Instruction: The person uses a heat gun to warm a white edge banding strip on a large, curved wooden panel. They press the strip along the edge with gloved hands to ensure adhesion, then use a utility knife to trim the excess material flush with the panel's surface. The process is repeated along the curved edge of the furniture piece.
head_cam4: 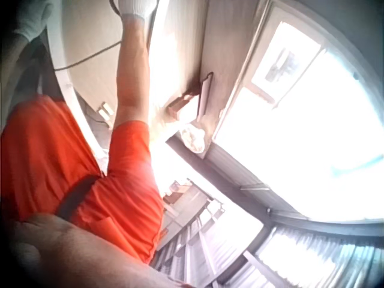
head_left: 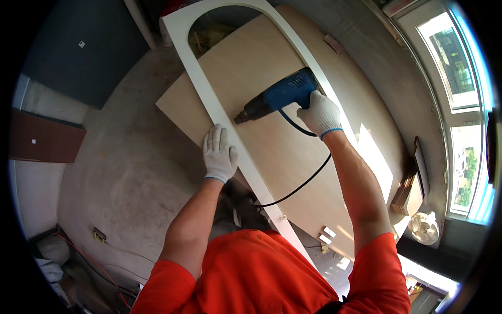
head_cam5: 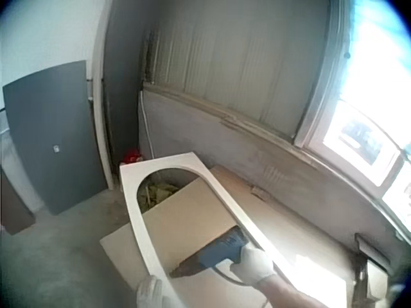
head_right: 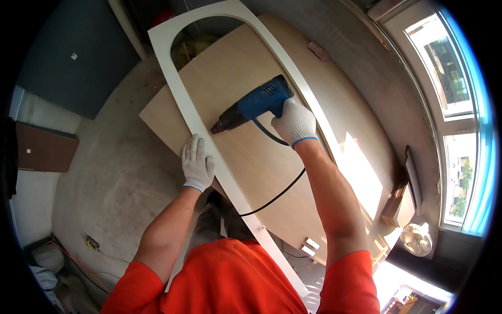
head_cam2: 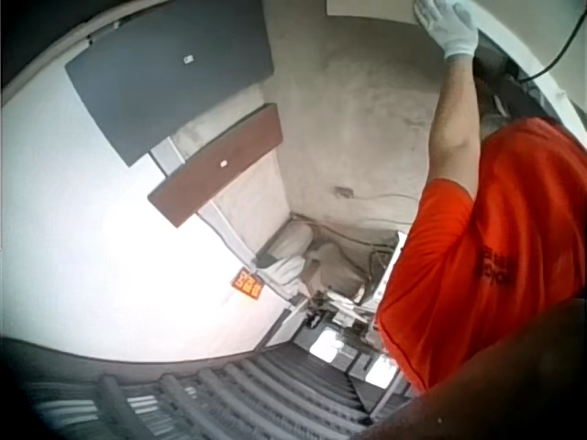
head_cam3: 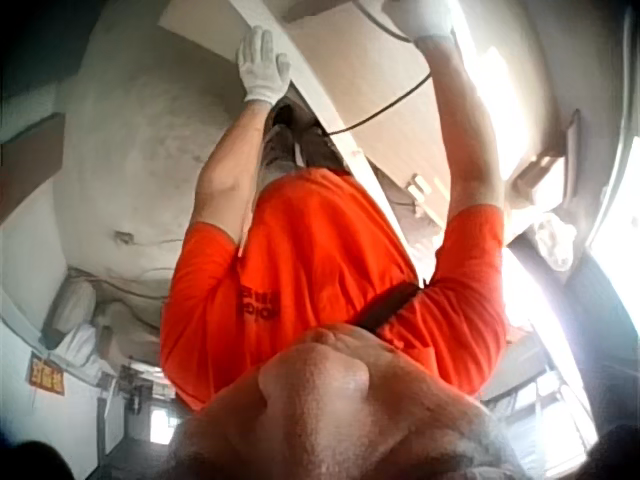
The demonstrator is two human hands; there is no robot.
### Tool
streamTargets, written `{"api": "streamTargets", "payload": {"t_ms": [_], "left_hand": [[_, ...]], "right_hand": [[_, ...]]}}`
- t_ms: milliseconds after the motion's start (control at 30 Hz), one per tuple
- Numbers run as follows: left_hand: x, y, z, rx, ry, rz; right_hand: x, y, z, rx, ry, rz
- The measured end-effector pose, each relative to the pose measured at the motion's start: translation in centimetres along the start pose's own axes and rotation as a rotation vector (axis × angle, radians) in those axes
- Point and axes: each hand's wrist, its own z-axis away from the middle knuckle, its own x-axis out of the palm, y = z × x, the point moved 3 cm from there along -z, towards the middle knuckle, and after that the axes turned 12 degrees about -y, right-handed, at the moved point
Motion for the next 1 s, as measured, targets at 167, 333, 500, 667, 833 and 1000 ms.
{"api": "streamTargets", "payload": {"t_ms": [167,333,500,667,833,1000], "left_hand": [[0.3,-0.1,-0.1,0.044,0.021,-0.024],[0.2,0.1,-0.1,0.062,0.04,-0.028],[0.3,0.1,-0.1,0.069,0.076,-0.042],[-0.1,0.3,-0.4,0.074,0.077,-0.054],[-0.1,0.4,-0.4,0.06,0.046,-0.037],[-0.1,0.0,-0.2,0.048,0.022,-0.039]], "right_hand": [[2.2,6.4,7.8,0.038,-0.115,0.013],[4.9,13.9,15.7,0.036,-0.142,0.06],[5.2,17.5,21.2,0.081,-0.265,0.153],[5.2,17.1,20.0,0.065,-0.223,0.113],[4.4,12.0,11.9,0.03,-0.103,0.006],[2.1,4.7,4.0,0.04,-0.041,-0.055]]}}
